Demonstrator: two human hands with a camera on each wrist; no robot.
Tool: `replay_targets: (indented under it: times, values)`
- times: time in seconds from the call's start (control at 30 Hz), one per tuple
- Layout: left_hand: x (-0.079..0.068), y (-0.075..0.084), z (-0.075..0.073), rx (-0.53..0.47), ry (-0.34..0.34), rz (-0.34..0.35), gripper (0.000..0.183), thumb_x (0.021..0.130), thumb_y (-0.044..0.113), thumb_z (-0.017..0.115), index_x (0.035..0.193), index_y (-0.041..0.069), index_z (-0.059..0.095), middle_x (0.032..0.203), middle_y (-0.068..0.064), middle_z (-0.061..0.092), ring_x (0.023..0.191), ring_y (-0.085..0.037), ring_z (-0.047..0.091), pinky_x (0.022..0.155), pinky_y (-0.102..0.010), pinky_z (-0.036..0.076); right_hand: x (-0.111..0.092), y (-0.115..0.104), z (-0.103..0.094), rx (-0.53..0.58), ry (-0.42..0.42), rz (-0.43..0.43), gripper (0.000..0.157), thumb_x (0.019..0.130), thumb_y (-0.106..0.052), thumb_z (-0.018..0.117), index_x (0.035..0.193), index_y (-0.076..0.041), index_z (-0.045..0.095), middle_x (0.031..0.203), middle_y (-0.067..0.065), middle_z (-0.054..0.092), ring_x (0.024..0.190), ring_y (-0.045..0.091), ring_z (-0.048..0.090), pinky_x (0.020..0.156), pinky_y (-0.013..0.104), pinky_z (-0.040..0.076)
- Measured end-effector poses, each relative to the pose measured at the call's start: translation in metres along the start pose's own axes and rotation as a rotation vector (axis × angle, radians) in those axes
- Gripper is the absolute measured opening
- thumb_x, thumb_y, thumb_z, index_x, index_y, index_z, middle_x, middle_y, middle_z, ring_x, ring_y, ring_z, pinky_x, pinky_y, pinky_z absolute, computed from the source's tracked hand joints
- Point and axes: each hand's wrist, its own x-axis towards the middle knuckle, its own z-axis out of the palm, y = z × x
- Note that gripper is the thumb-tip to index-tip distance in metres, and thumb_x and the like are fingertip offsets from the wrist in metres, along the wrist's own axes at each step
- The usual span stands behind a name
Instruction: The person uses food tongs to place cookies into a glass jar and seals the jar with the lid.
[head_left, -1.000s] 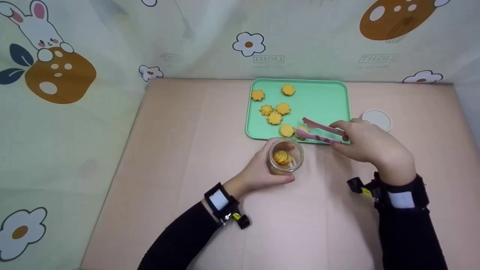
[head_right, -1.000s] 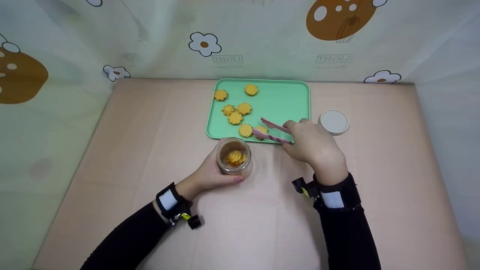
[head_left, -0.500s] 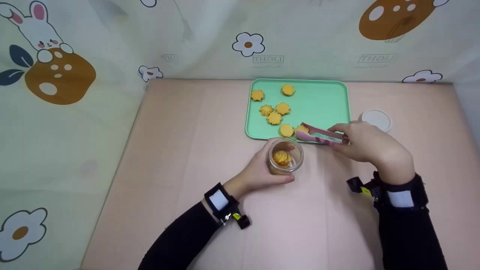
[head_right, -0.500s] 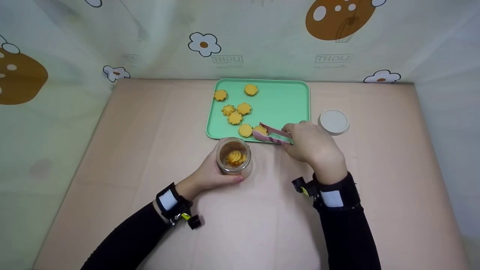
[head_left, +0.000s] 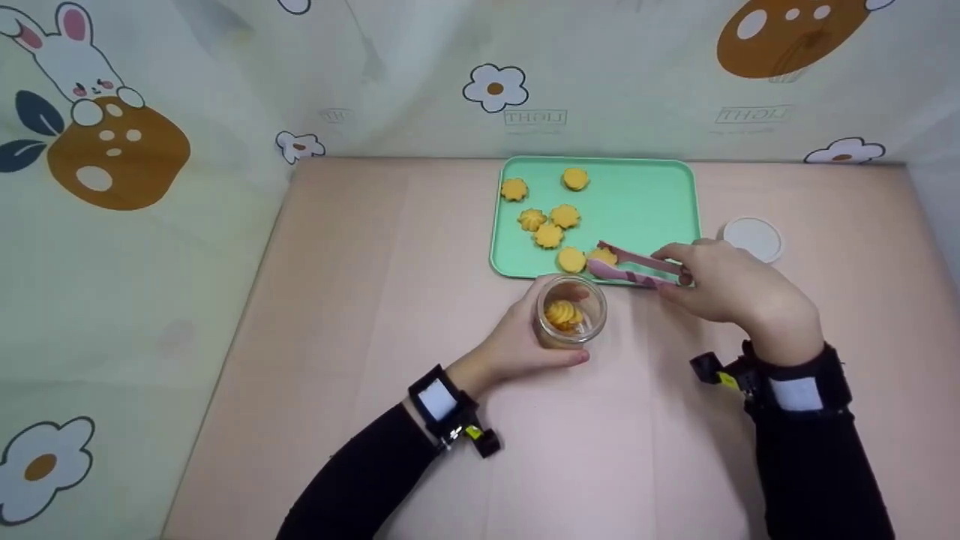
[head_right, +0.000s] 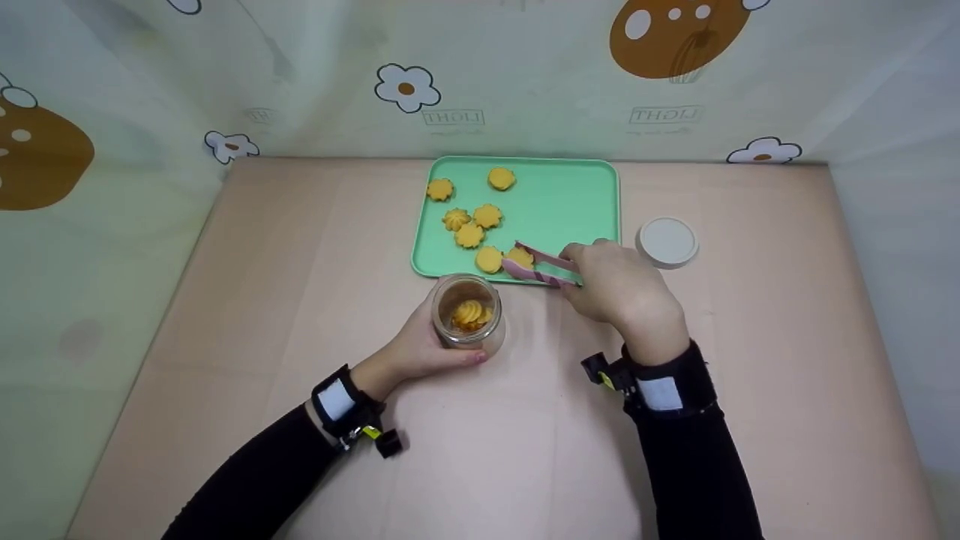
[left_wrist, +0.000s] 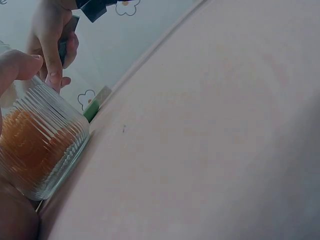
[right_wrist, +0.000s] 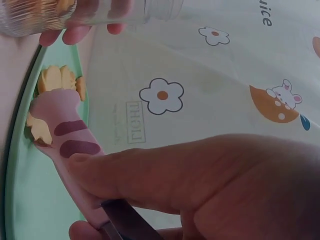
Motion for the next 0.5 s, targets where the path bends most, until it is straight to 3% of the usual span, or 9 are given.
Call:
replay_targets:
  times: [0.2, 0.5]
  values:
    - [0.0, 0.001, 0.0, -0.007, -0.002, -0.008, 0.094, 0.079, 0.016, 0.099, 0.156, 0.019, 0.046, 0.145, 0.004, 0.065, 0.141, -0.016, 0.058, 0.127, -0.039, 0.039, -0.004, 0.001, -0.002, -0.024, 0.005, 0.001, 0.038, 0.102, -0.014, 0.074, 0.136, 0.003, 0.07, 0.11, 0.021, 0.073, 0.094, 0.033, 0.066, 0.08, 0.056, 0.058]
    - [0.0, 0.0, 0.0, -0.005, -0.003, 0.001, 0.094, 0.079, 0.016, 0.099, 0.156, 0.018, 0.045, 0.146, 0.004, 0.065, 0.141, -0.017, 0.058, 0.127, -0.039, 0.039, -0.018, 0.003, -0.012, -0.057, 0.007, 0.004, 0.033, 0.104, -0.013, 0.071, 0.135, -0.003, 0.071, 0.107, 0.016, 0.072, 0.09, 0.029, 0.063, 0.074, 0.051, 0.054]
